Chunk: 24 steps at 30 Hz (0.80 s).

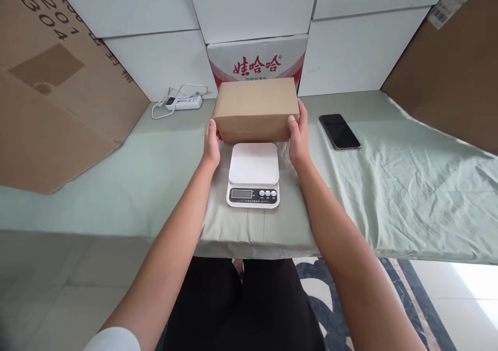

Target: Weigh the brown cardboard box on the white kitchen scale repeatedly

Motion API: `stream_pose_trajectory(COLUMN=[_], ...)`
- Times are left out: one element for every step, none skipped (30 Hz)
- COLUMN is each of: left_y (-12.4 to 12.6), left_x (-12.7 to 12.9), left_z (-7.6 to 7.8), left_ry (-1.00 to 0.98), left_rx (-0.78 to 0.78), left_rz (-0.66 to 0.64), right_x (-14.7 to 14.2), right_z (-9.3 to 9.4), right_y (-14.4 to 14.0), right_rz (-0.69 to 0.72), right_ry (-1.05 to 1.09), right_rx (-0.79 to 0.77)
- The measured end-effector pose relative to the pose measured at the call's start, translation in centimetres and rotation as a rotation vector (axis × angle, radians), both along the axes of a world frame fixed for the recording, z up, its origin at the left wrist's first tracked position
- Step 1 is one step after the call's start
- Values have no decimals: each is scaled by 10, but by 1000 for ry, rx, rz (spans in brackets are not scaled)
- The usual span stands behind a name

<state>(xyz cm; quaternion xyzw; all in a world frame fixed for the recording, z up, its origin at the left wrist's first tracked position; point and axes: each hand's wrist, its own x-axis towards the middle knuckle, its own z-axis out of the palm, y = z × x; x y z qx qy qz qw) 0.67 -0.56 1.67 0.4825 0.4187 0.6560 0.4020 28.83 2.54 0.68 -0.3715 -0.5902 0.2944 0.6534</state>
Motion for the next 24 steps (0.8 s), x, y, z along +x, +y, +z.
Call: stream_pose_trajectory(left_y=[2,4,5,7,8,9,9,9,10,10,11,12,13,14,15,16,17,17,17,17,17,17,17,17], left_x=[0,-1,0,0,2,3,5,7,8,8,7,4,-2,-10,-19,-30,-41,-50,-58,-64,-67,-67,-66,-63], left_z=[-3,-5,-7,-9,-10,-12,-14,-15,-16,-17,-16,-15,-13,-10,-7,-3,0,3,5,6,5,4,3,1], left_ry=[-10,-19,-25,-28,-26,-22,-17,-12,-5,3,18,38,61,78,83,73,46,15,-13,-34,-42,-35,-15,9], left_rx=[-16,-30,-42,-49,-53,-54,-53,-50,-49,-50,-53,-55,-55,-55,-56,-56,-62,-63,-65,-68,-72,-79,-90,-99], left_rz=[1,0,-5,-14,-25,-37,-49,-58,-69,-76,-72,-49,-4,61,138,216,275,306,323,326,319,305,288,269], right_x=[1,2,3,3,3,3,2,1,1,1,2,5,8,13,19,25,31,37,41,43,43,42,38,34], right_z=[-3,-4,-5,-6,-6,-6,-6,-7,-7,-7,-7,-7,-6,-4,-3,0,2,4,6,9,10,12,14,15], right_y=[1,2,3,5,6,6,7,7,7,7,8,8,8,8,8,8,8,7,5,4,1,-1,-4,-7], right_rz=[-4,-11,-19,-26,-37,-50,-65,-81,-93,-98,-96,-89,-84,-88,-104,-129,-158,-183,-201,-206,-204,-197,-188,-176], right_ry=[-4,-9,-11,-8,0,12,23,31,34,32,30,33,47,73,109,147,179,200,211,216,222,228,233,231], right_rx=[-17,-31,-43,-54,-64,-74,-84,-92,-100,-109,-125,-149,-180,-215,-250,-281,-304,-320,-332,-343,-353,-360,-366,-369])
